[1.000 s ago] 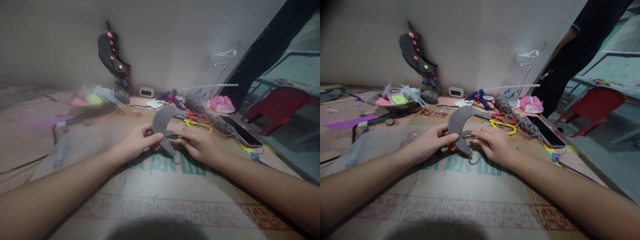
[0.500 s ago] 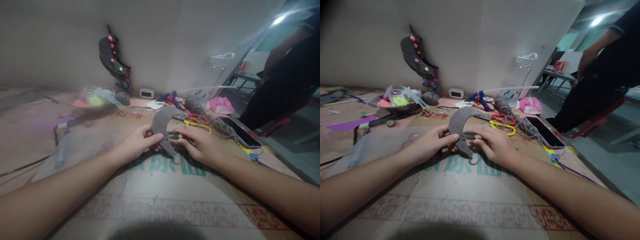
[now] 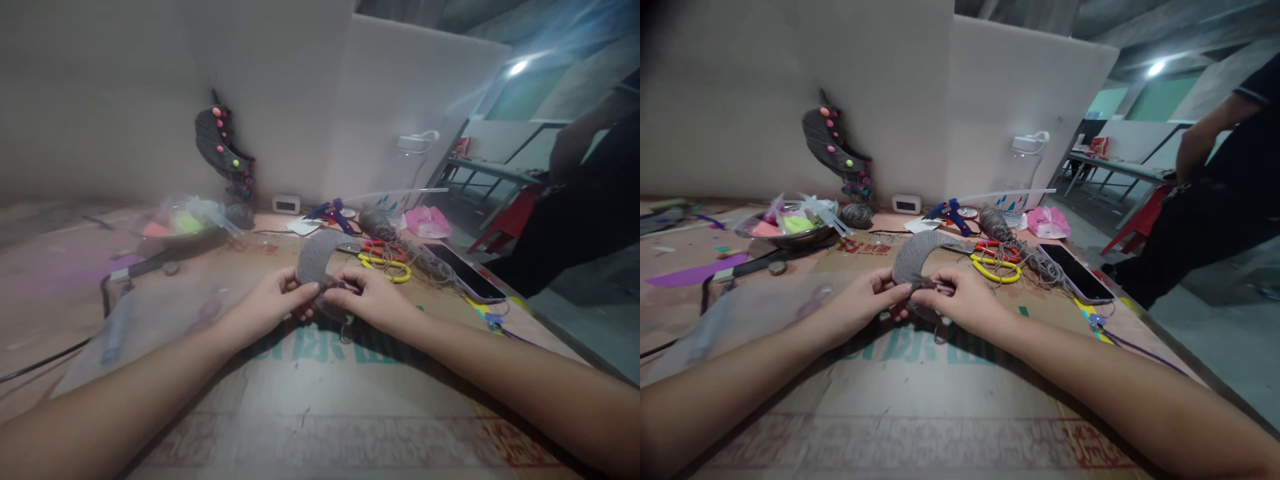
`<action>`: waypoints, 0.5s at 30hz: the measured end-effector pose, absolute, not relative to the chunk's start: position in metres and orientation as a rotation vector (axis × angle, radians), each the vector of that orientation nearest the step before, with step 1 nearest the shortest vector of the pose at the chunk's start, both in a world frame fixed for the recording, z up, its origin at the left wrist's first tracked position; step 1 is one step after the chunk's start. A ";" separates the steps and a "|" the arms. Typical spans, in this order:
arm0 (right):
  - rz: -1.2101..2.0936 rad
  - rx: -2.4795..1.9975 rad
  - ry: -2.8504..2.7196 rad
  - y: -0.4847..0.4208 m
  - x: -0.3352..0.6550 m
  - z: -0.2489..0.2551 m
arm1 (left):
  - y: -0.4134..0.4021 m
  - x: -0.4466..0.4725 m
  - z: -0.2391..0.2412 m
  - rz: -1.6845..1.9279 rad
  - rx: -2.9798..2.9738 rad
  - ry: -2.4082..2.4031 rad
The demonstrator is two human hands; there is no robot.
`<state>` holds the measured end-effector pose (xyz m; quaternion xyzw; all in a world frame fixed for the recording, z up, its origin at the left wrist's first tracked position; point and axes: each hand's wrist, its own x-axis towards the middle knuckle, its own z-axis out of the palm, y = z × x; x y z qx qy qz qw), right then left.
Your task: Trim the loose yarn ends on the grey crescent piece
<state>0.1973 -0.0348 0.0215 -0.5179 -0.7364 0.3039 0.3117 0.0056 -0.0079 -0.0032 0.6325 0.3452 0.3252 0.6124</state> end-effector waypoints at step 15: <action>1.122 -1.280 -1.790 -0.034 0.197 0.007 | -0.010 0.004 -0.002 0.756 1.474 0.783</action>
